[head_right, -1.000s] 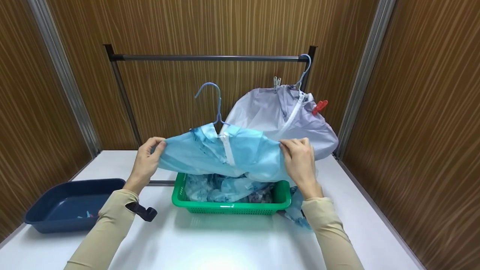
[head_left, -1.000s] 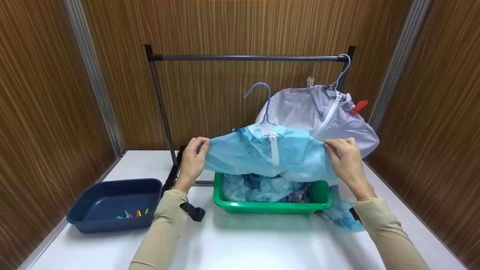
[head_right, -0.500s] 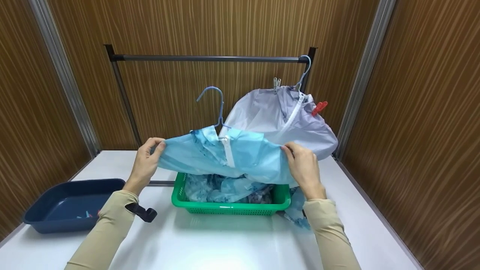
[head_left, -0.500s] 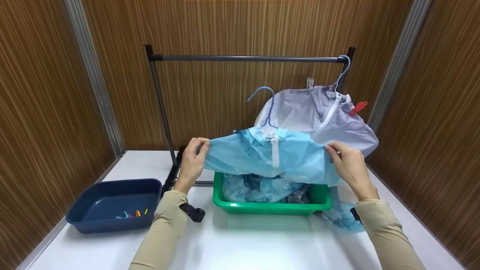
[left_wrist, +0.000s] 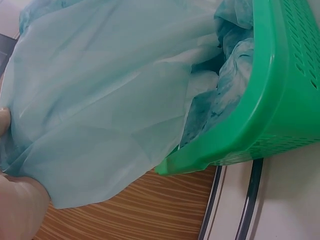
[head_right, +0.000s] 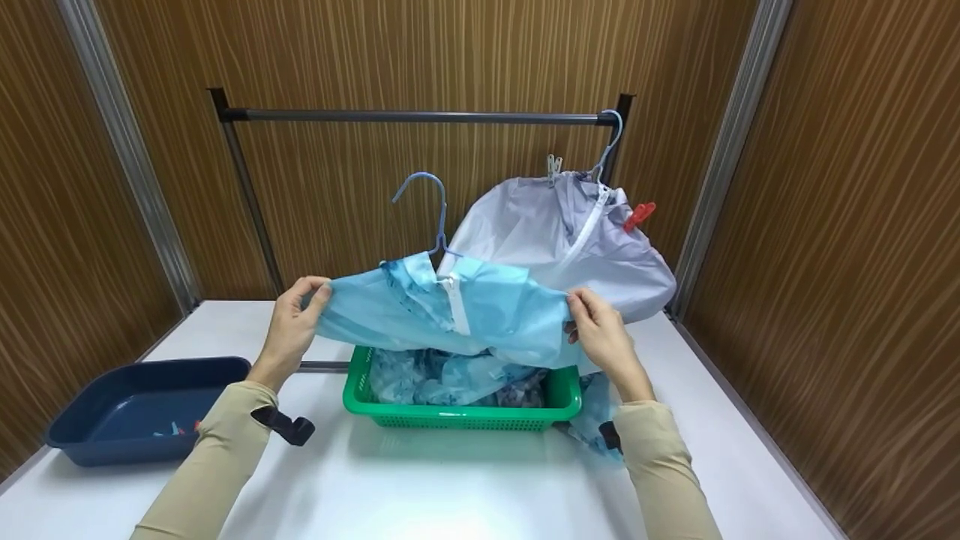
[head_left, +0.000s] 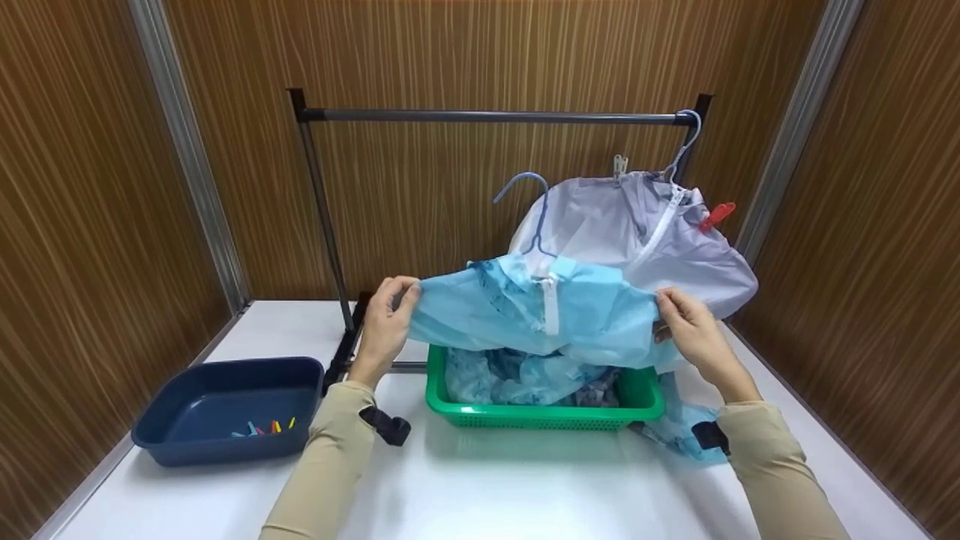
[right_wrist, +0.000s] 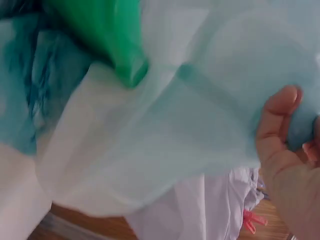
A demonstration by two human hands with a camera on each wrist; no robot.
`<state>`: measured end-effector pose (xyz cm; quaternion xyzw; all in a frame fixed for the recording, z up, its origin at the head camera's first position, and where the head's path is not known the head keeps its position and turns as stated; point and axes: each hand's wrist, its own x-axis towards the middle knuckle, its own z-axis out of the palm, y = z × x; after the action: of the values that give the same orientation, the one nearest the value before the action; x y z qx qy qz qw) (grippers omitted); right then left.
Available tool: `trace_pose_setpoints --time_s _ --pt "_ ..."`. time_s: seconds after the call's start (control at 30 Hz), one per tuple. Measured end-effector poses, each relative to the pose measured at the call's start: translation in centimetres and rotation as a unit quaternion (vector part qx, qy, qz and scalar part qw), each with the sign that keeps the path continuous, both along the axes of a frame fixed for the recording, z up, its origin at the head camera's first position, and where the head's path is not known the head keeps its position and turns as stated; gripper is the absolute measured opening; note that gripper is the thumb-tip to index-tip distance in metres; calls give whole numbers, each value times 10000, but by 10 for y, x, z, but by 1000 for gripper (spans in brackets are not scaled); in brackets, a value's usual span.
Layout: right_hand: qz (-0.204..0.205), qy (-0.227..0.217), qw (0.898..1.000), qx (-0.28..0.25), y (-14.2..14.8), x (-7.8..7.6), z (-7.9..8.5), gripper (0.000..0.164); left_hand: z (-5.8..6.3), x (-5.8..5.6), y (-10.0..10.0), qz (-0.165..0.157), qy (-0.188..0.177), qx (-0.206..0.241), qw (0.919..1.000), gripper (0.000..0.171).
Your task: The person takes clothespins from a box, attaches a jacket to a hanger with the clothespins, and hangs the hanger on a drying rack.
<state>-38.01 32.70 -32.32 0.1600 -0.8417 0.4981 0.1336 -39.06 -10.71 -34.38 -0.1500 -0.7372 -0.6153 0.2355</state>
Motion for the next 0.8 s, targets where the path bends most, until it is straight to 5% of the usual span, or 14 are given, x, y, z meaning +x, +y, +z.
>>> trace_pose_setpoints --time_s 0.27,0.43,0.63,0.8 --pt "71 -220 9991 -342 -11 -1 -2 37 0 0 2 98 119 -34 9999 18" --pt "-667 305 9957 562 -16 4 1 37 -2 1 3 73 102 -110 9999 19" --pt "-1732 1400 9692 1048 -23 4 3 24 -2 0 5 55 0 -76 10000 20" --pt "-1644 1002 9796 571 -25 5 3 30 -1 0 7 -30 -83 78 9999 21"
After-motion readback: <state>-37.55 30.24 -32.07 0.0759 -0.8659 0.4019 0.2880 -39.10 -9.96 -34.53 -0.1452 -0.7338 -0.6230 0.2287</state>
